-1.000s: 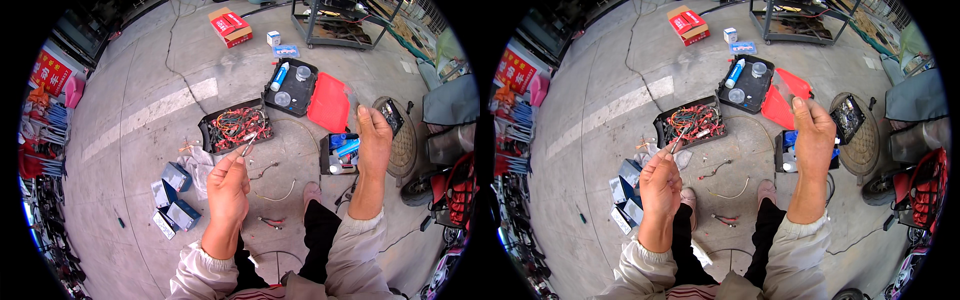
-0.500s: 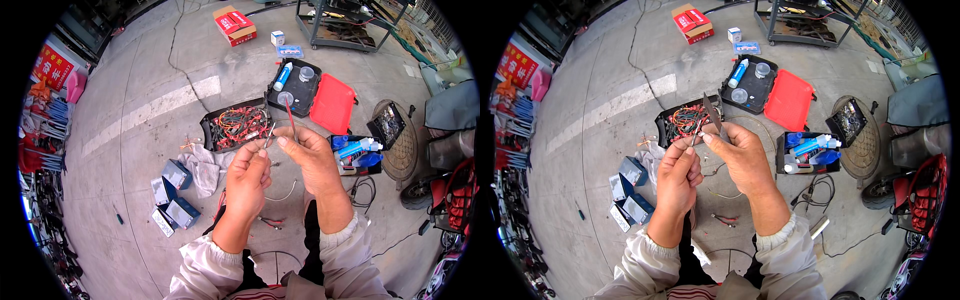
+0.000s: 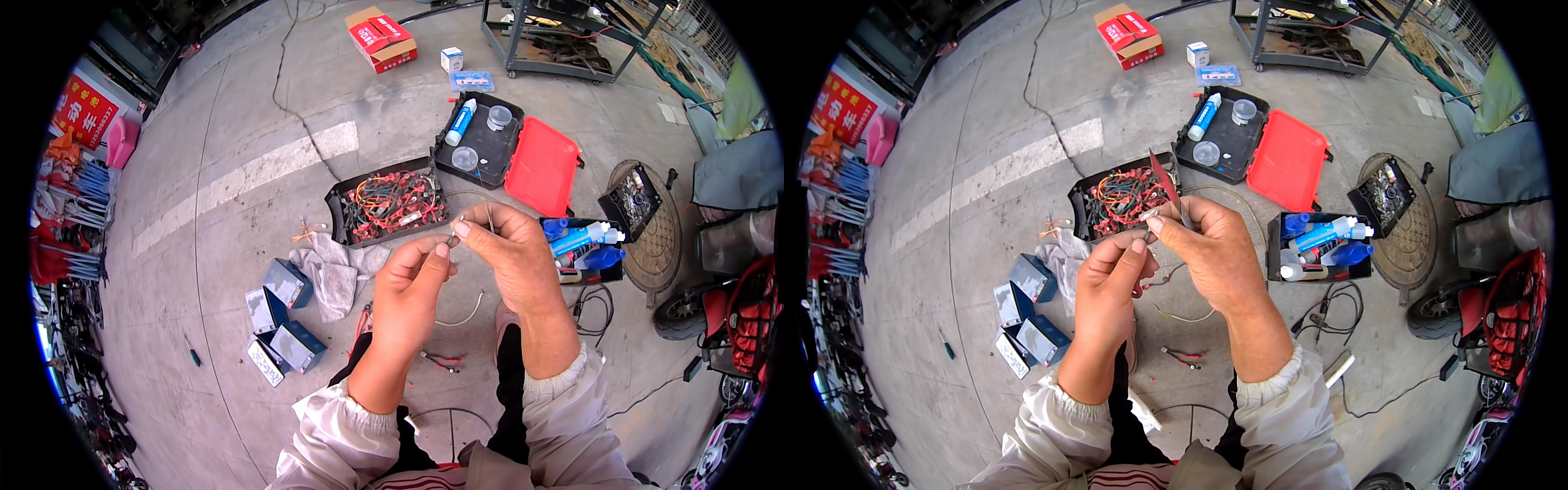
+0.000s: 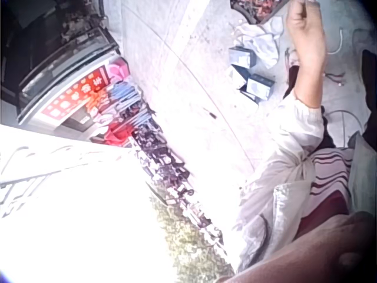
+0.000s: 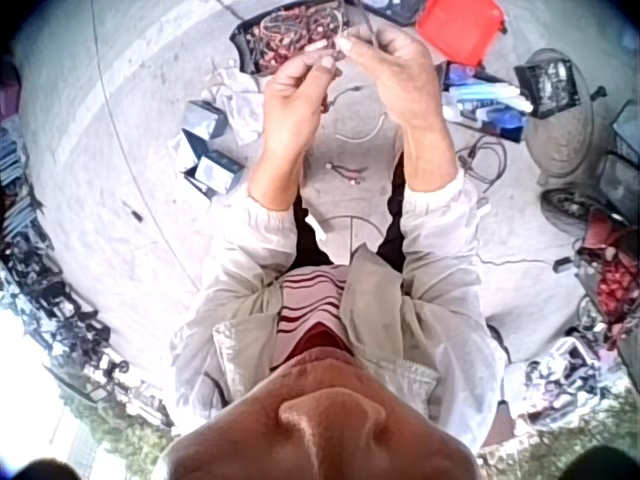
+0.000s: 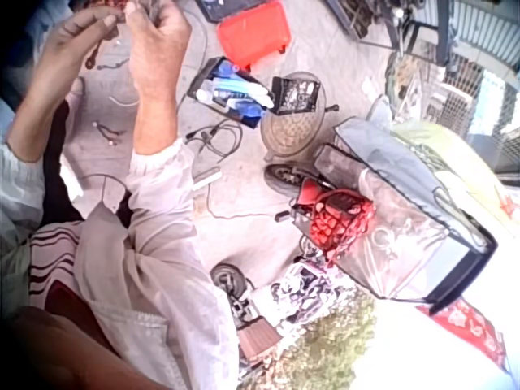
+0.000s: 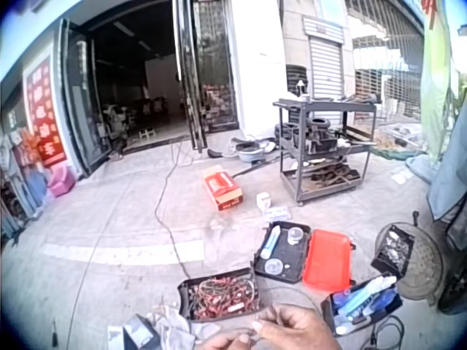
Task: The person sits and handles multiple colored wires, stripping insulation, twisting conductors, and attaching connectors. They repeatedly pick up wire segments, strip ends, and join pieces using small tools and connectors.
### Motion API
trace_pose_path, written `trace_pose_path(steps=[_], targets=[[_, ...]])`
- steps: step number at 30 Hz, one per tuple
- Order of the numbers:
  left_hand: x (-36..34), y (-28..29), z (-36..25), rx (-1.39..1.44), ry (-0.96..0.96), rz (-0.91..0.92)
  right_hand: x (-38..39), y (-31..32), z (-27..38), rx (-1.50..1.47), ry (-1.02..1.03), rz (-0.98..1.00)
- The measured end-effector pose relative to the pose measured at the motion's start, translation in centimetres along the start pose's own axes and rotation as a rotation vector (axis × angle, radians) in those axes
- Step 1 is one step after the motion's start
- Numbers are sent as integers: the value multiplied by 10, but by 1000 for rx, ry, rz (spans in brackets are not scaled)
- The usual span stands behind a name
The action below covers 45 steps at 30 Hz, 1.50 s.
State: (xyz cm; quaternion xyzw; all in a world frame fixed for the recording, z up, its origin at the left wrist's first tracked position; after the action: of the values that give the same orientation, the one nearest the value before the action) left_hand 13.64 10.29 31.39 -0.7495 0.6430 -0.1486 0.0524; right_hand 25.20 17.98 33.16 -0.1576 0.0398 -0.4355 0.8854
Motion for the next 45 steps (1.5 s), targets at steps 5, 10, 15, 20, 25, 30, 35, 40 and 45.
trace_pose_path(steps=[5,10,15,20,25,30,35,40,45], targets=[[-3,6,-2,-174,-107,-28,1,3,0,233,-61,20],[-3,3,-2,-48,-28,-5,2,1,5,433,-67,17],[-3,4,-1,-78,-17,-45,5,-6,12,626,94,4],[-4,7,3,171,62,0,5,-11,17,634,204,97],[-4,7,12,438,177,102,3,-7,11,512,183,198],[-4,9,12,612,208,171,0,-12,5,275,100,288],[-2,9,13,677,219,223,1,-13,-1,234,124,338],[-3,42,35,677,279,22,11,-30,29,385,368,425],[-3,32,3,344,53,127,3,4,12,46,235,88]])
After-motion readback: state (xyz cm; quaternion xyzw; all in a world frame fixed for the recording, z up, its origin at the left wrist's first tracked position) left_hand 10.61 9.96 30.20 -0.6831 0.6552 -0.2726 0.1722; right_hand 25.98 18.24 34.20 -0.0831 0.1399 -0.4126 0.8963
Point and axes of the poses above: each hand's wrist, its own x-axis away from the middle knuckle, its own y-axis out of the back of the hand, z = x × y, the point moved 5 cm from there along -x, towards the middle knuckle, and after that the axes turned 14 degrees about z, right-handed, at the moved point
